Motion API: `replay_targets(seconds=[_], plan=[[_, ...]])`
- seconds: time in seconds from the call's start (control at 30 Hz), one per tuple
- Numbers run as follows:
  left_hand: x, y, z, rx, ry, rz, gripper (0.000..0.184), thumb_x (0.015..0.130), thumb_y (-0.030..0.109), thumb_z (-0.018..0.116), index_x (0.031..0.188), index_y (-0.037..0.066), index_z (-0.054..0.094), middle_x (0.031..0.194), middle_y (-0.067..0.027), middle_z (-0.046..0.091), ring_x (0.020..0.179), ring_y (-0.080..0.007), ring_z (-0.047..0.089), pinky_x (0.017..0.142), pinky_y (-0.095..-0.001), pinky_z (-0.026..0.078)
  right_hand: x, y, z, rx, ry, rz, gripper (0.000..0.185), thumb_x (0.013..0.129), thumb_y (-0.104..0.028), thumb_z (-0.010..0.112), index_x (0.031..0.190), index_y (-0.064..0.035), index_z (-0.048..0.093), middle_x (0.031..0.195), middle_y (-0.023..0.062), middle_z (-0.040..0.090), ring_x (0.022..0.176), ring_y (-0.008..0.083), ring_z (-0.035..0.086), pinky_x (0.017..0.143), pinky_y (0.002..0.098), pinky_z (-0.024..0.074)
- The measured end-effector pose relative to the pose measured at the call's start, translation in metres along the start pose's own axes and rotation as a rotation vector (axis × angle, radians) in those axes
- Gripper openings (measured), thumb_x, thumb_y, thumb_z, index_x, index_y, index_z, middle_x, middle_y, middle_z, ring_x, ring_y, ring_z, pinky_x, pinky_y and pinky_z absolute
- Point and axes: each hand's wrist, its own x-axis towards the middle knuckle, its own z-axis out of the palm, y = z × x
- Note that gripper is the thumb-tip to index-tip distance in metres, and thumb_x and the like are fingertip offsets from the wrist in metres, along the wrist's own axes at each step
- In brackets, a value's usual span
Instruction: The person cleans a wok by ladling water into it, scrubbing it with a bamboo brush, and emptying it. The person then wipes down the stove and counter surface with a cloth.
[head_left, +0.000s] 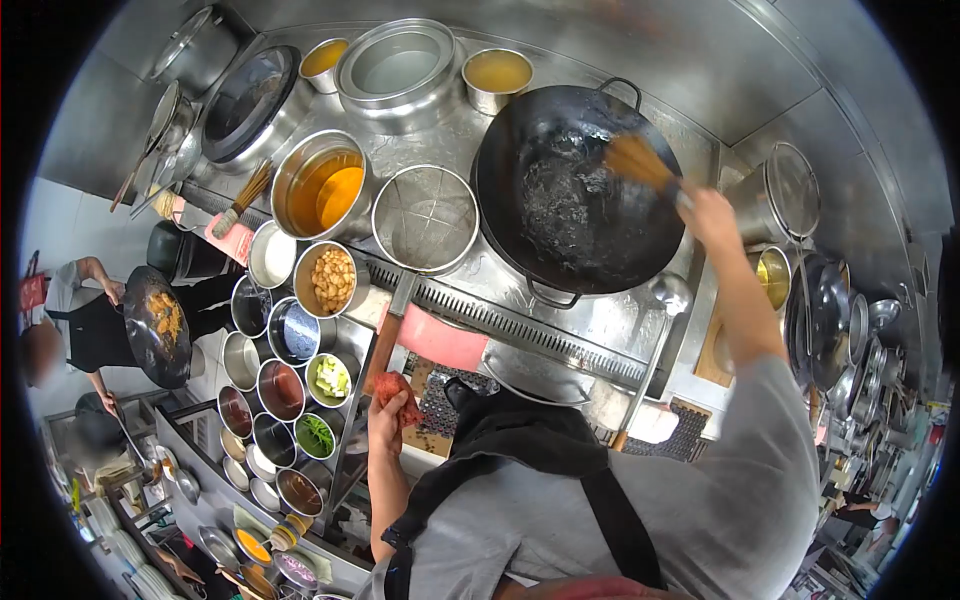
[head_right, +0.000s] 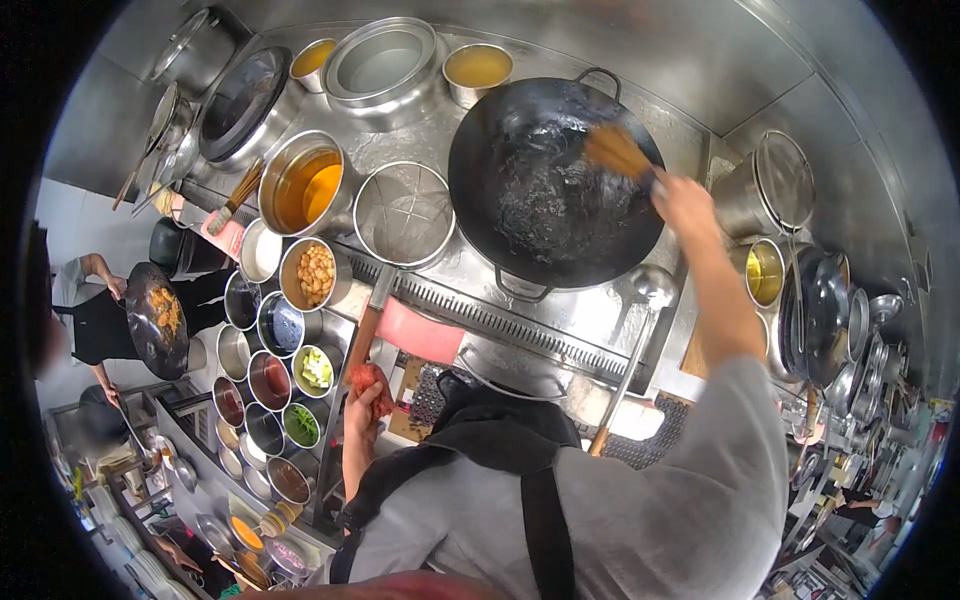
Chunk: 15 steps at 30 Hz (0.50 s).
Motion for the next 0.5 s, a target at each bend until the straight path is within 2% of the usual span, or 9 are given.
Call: replay_targets(seconds=[0.07,0.13,0.2,0.27,0.33,0.4,0.47,0.5], plan=[[0.015,0.0,0.003,0.002,-0.11,0.025,0.037,0.079,0.002,0.064,0.114,0.002,0.051,0.095,-0.0059,0.06,0.083,-0.0176,0.062,0.071,-0.0307,0.051,0.041,-0.058,0.012,0.06,-0.066,0.123,0.048,0.081,-0.027,0.06,0.127,-0.0175,0.052,0.091,0.0182,0.066,0.09,0.0349,0.063,0.083,0.0458,0.0496],[0.024,0.015,0.034,0.073,-0.126,0.041,0.037,0.08,0.004,0.064,0.114,0.003,0.051,0.095,-0.0051,0.06,0.083,-0.0169,0.062,0.071,-0.0303,0.051,0.043,-0.113,0.017,0.218,-0.07,0.111,0.046,0.082,-0.03,0.059,0.126,-0.0154,0.054,0.095,0.019,0.066,0.092,0.0359,0.063,0.084,0.0456,0.049],[0.015,0.036,0.084,0.227,-0.319,0.101,0.027,0.084,0.011,0.062,0.108,0.003,0.051,0.076,-0.0033,0.056,0.06,-0.0148,0.055,0.053,-0.0283,0.045,0.019,-0.135,0.014,0.47,-0.019,0.066,0.048,0.08,-0.032,0.062,0.123,-0.0141,0.057,0.101,0.0196,0.065,0.095,0.0371,0.061,0.087,0.0433,0.0485],[0.011,0.044,0.132,0.22,-0.369,0.21,0.035,0.087,0.016,0.062,0.117,0.004,0.051,0.092,-0.0025,0.059,0.077,-0.0127,0.057,0.064,-0.0269,0.047,-0.018,-0.125,0.026,0.702,-0.06,-0.034,0.048,0.077,-0.033,0.065,0.121,-0.0142,0.06,0.109,0.0195,0.062,0.1,0.0386,0.059,0.091,0.0407,0.0469],[0.022,0.046,0.161,0.209,-0.416,0.148,0.041,0.089,0.022,0.061,0.125,0.005,0.049,0.108,-0.0014,0.057,0.092,-0.0111,0.056,0.075,-0.0253,0.046,-0.071,-0.107,0.002,0.775,-0.221,-0.082,0.051,0.073,-0.031,0.069,0.121,-0.0144,0.061,0.111,0.0176,0.063,0.102,0.0361,0.06,0.093,0.0376,0.0461],[0.045,0.04,0.184,0.181,-0.398,0.02,0.044,0.092,0.032,0.058,0.126,0.005,0.05,0.108,-0.0015,0.058,0.093,-0.0109,0.056,0.077,-0.0242,0.046,-0.114,-0.067,-0.013,0.688,-0.329,-0.03,0.051,0.07,-0.029,0.071,0.118,-0.0132,0.063,0.108,0.0162,0.065,0.1,0.0313,0.062,0.093,0.0356,0.0462],[0.045,0.044,0.212,0.215,-0.405,-0.028,0.045,0.092,0.036,0.057,0.124,0.004,0.051,0.107,-0.0029,0.06,0.089,-0.0131,0.059,0.073,-0.027,0.049,-0.131,-0.003,-0.024,0.705,-0.457,0.127,0.049,0.068,-0.029,0.071,0.114,-0.0123,0.066,0.104,0.015,0.067,0.097,0.028,0.064,0.092,0.0349,0.0472],[0.044,0.044,0.226,0.235,-0.431,-0.025,0.045,0.092,0.036,0.057,0.124,0.004,0.051,0.107,-0.0029,0.06,0.089,-0.0131,0.059,0.073,-0.027,0.049,-0.134,0.032,-0.024,0.61,-0.389,0.199,0.049,0.07,-0.029,0.07,0.116,-0.0131,0.064,0.104,0.0175,0.066,0.096,0.0301,0.064,0.091,0.0356,0.0475]])
